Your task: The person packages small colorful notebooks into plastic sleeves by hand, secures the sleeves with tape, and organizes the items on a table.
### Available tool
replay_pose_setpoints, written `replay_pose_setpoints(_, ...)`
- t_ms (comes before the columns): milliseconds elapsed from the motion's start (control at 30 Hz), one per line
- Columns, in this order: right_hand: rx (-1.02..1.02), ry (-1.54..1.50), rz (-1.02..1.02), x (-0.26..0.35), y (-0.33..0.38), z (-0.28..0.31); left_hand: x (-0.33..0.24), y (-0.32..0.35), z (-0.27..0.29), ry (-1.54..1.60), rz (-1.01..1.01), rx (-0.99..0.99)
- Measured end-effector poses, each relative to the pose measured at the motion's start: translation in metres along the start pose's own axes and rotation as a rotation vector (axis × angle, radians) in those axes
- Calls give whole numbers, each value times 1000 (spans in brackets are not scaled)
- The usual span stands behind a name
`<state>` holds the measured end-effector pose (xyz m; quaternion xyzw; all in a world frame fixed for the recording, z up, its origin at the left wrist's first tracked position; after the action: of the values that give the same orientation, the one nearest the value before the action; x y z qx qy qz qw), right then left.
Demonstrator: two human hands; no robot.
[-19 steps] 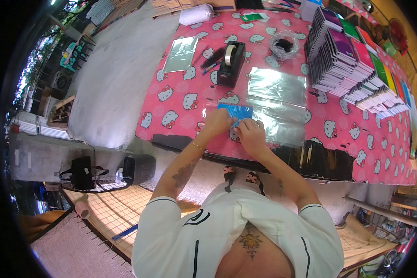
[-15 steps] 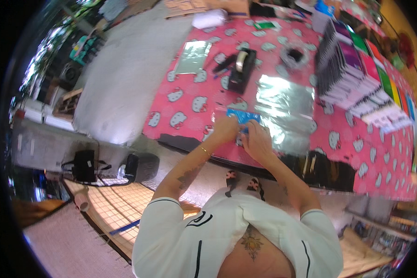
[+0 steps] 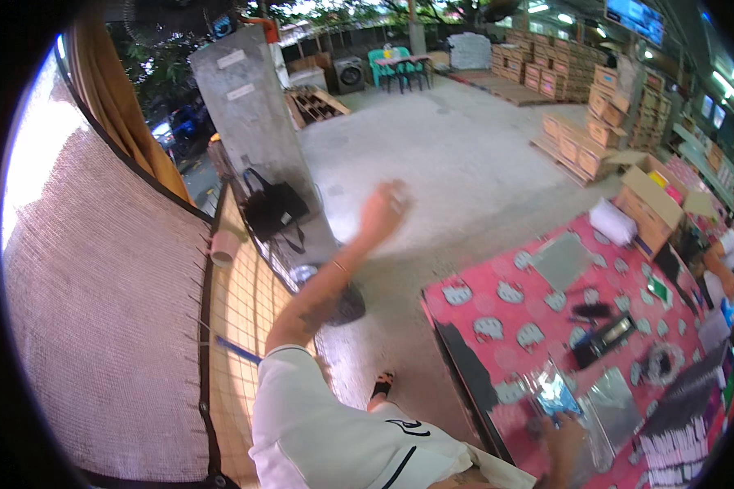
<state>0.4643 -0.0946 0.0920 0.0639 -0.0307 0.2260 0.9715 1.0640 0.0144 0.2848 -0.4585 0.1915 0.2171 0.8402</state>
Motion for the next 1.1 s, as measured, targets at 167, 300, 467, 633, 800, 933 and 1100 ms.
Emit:
replay_pose_setpoints(167,-394,-385,-148,47,-91,14,162,-219,338,192,59,-655)
replay_pose_setpoints(300,-452,-676,18,205,-142,46,199,-307,422,482,130,-784)
replay_pose_setpoints(467,-84,-513,677,387,-189,-41,221,-378,494,536,-148,-891)
replay_pose_setpoints(633,-167,-122,673,437,-166,-77,240,-453,584,299,-387,-794)
replay_pose_setpoints(800,-225,-54,631,446,-171,-83,317,-485,569,151,-98,-743)
replay_pose_setpoints(933,-219,-25,643,444,-164,-76,344,-490,554,91,-4,-695)
replay_pose_setpoints(1100,-181,31,625,446,-160,-80,363,-488,541,42,43,-653)
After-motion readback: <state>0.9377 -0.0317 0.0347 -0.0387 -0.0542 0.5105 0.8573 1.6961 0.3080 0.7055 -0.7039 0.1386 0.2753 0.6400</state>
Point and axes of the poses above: each hand's wrist, its own y-axis away from the middle knuckle, its own z-axis out of the back of the hand, x = y × z, the point moved 7 cm from there along -y, towards the middle knuckle, and after that the axes turned 7 degrees about y, right-handed, at the moved point
